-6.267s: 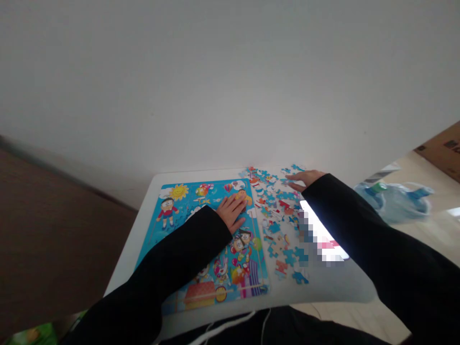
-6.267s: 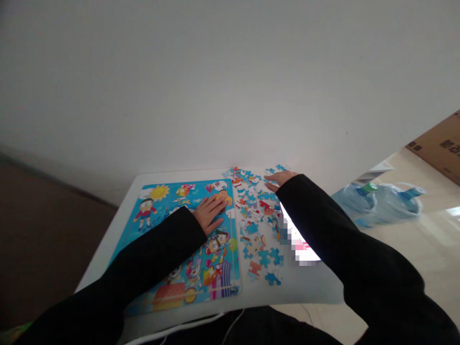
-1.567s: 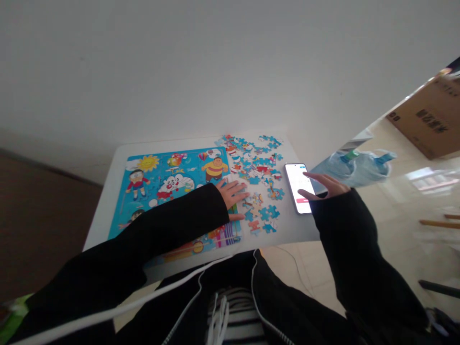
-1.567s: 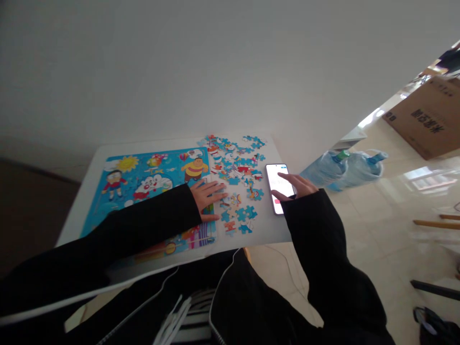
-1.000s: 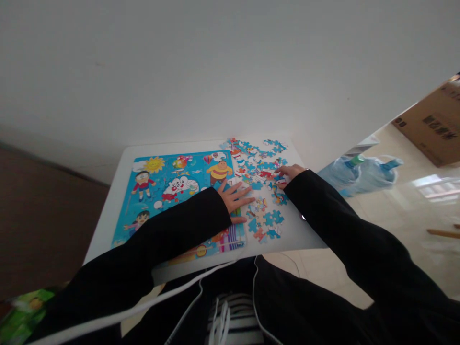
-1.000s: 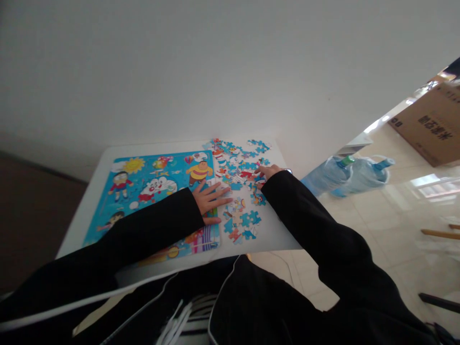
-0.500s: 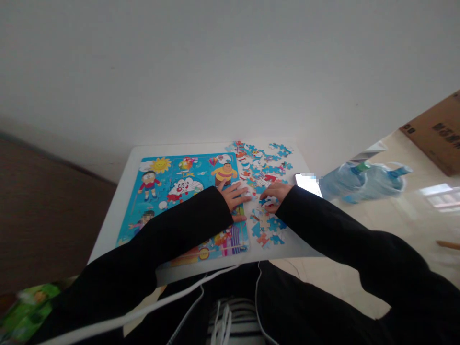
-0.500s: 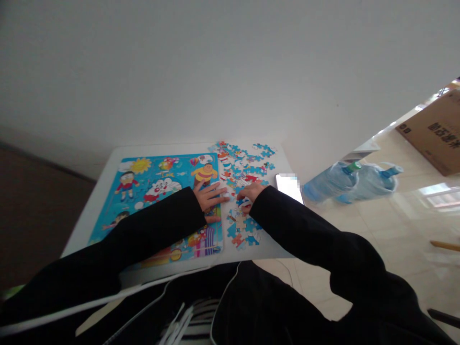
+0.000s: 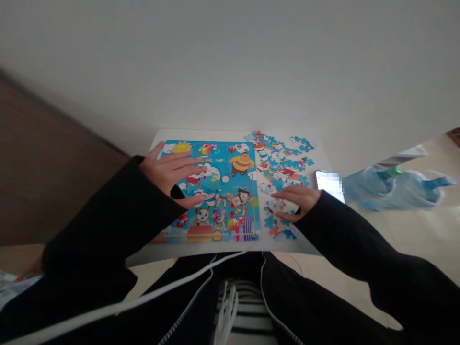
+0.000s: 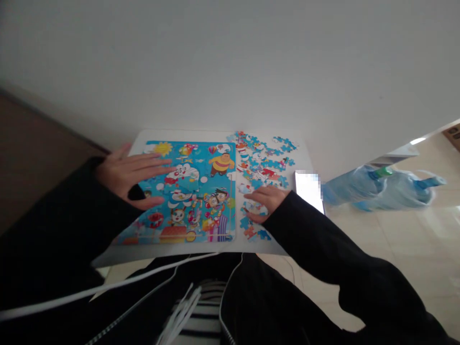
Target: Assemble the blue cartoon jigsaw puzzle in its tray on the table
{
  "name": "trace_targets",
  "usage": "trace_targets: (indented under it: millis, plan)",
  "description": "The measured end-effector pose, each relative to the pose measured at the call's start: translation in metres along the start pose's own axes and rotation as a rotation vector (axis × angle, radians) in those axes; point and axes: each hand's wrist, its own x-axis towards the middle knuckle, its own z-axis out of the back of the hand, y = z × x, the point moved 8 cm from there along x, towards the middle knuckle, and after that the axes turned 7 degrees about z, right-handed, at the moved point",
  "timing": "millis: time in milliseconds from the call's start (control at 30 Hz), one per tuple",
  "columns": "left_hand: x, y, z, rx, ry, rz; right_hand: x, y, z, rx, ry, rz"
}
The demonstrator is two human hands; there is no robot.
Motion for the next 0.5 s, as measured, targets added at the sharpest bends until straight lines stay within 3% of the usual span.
trace_targets:
  millis: [133, 267, 367, 500]
  plan:
    - [-0.07, 0.006, -0.029, 0.031, 0.056, 0.086, -0.017, 0.063, -0.028, 0.093, 0.014, 0.124]
    - [-0.113, -0.012, -0.073, -0.021, 0.157, 0.164, -0.006, 0.078, -0.049, 0.074, -0.095, 0.09]
    - [-0.112, -0.031, -0.093, -0.052, 0.176, 0.177, 0.022, 0.067, -0.062, -0.03, -0.16, 0.028]
    - [-0.086, -0.035, -0.104, -0.077, 0.101, 0.25, 0.062, 0.051, -0.093, -0.111, -0.054, -0.024]
